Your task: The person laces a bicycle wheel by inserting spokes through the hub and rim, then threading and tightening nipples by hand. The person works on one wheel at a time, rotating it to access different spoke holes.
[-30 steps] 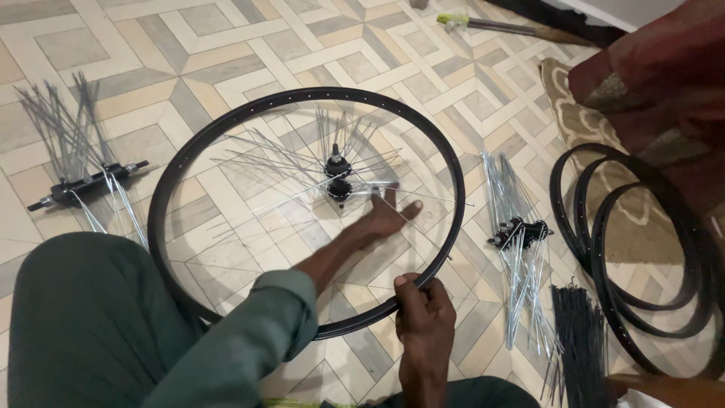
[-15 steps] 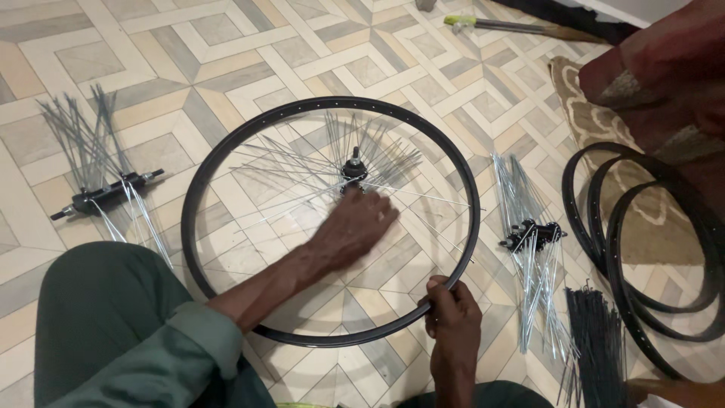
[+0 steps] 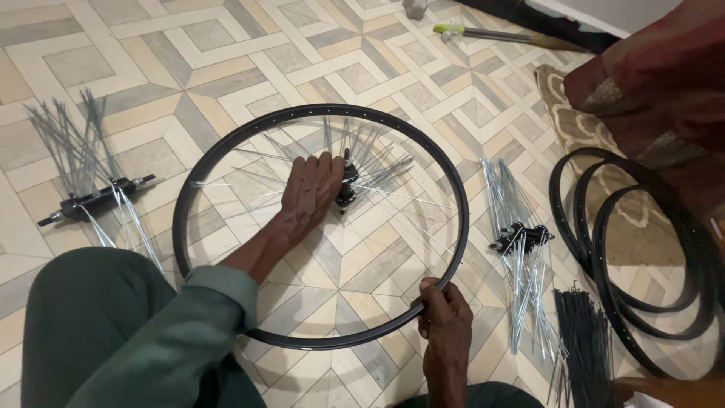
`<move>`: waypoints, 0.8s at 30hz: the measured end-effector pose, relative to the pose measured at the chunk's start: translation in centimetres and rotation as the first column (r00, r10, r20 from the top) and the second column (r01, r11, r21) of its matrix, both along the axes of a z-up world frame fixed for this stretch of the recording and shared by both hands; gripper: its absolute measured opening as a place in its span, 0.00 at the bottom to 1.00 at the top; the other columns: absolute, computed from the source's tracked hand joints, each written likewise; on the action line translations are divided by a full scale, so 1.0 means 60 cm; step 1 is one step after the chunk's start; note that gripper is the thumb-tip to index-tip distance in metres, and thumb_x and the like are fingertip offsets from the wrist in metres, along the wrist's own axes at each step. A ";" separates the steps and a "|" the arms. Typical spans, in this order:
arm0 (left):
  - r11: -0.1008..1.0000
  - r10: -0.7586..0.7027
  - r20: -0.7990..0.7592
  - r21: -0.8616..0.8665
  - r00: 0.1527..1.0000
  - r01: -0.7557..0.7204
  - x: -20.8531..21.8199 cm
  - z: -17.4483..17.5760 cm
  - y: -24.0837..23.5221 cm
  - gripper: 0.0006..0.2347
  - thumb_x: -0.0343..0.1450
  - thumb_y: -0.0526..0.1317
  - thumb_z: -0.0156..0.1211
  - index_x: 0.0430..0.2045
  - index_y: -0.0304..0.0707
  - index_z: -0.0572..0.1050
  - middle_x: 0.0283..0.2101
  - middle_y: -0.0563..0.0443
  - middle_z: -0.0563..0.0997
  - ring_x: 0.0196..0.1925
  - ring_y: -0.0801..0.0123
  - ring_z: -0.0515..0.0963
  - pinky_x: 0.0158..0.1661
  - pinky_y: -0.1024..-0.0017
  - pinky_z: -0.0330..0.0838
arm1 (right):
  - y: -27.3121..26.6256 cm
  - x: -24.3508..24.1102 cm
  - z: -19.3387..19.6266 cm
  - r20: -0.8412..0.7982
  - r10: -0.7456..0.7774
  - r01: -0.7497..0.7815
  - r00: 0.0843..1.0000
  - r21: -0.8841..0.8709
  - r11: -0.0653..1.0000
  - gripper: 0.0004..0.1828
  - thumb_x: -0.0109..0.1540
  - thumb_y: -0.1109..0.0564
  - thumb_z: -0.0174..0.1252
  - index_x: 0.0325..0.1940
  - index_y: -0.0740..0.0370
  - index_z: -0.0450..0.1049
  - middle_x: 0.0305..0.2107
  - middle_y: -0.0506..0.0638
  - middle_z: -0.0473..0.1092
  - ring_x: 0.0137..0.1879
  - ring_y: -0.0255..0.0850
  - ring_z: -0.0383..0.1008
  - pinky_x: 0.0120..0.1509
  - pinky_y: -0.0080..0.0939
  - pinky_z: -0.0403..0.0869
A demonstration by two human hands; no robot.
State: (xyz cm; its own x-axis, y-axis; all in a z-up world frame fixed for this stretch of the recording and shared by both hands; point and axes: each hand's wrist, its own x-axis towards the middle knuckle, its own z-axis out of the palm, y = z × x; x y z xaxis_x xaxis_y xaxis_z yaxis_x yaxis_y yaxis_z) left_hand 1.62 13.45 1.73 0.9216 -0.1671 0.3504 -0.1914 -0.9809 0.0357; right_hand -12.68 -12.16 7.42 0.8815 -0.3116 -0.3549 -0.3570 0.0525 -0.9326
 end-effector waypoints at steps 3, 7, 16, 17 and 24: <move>1.000 -0.009 -0.010 -0.021 1.000 0.009 -0.007 -0.004 0.010 0.07 0.69 0.31 0.59 0.39 0.33 0.71 0.35 0.42 0.78 0.41 0.56 0.76 0.42 0.58 0.69 | -0.001 0.002 -0.001 0.008 0.002 -0.002 1.000 0.006 1.000 0.12 0.60 0.56 0.59 0.42 0.68 0.76 0.19 0.49 0.65 0.19 0.31 0.54 0.22 0.34 0.52; 0.948 -0.071 -0.269 -0.318 0.961 -0.019 -0.018 -0.006 0.017 0.06 0.74 0.32 0.54 0.42 0.29 0.69 0.31 0.37 0.79 0.31 0.56 0.74 0.37 0.55 0.69 | -0.002 0.008 -0.002 0.008 -0.021 0.021 1.000 -0.026 0.999 0.14 0.61 0.56 0.58 0.44 0.69 0.76 0.19 0.50 0.65 0.20 0.32 0.54 0.23 0.34 0.53; -0.528 -0.625 -0.309 -0.509 0.717 -0.680 -0.039 -0.022 -0.018 0.06 0.76 0.36 0.52 0.38 0.30 0.73 0.30 0.49 0.77 0.23 0.76 0.72 0.23 0.79 0.70 | -0.004 0.021 -0.005 0.043 -0.019 0.022 0.999 -0.057 0.998 0.17 0.60 0.55 0.57 0.48 0.69 0.76 0.21 0.53 0.69 0.20 0.34 0.58 0.24 0.35 0.56; -0.543 -0.632 -0.321 -0.466 0.705 -0.699 -0.044 -0.022 -0.023 0.05 0.75 0.34 0.52 0.38 0.30 0.73 0.30 0.50 0.77 0.24 0.75 0.74 0.25 0.78 0.73 | -0.005 0.020 -0.006 0.055 -0.012 0.015 0.998 -0.063 0.998 0.17 0.60 0.55 0.57 0.48 0.69 0.76 0.21 0.53 0.69 0.20 0.34 0.58 0.24 0.34 0.56; -0.736 -0.627 -0.306 -0.069 0.716 -0.673 -0.039 0.002 -0.074 0.05 0.74 0.34 0.48 0.35 0.28 0.70 0.27 0.48 0.75 0.29 0.66 0.78 0.35 0.65 0.81 | -0.002 0.017 -0.011 0.057 -0.029 0.032 0.998 -0.047 0.998 0.17 0.60 0.56 0.58 0.48 0.69 0.76 0.21 0.53 0.69 0.20 0.34 0.58 0.23 0.34 0.56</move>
State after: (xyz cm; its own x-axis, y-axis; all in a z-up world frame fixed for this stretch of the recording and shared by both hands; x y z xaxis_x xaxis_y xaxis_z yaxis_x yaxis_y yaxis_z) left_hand -0.71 9.02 1.83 0.7088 -0.3651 -0.6036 0.5168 0.8511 0.0921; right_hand -11.67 -12.26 6.73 0.8895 -0.3541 -0.2890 -0.3026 0.0175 -0.9529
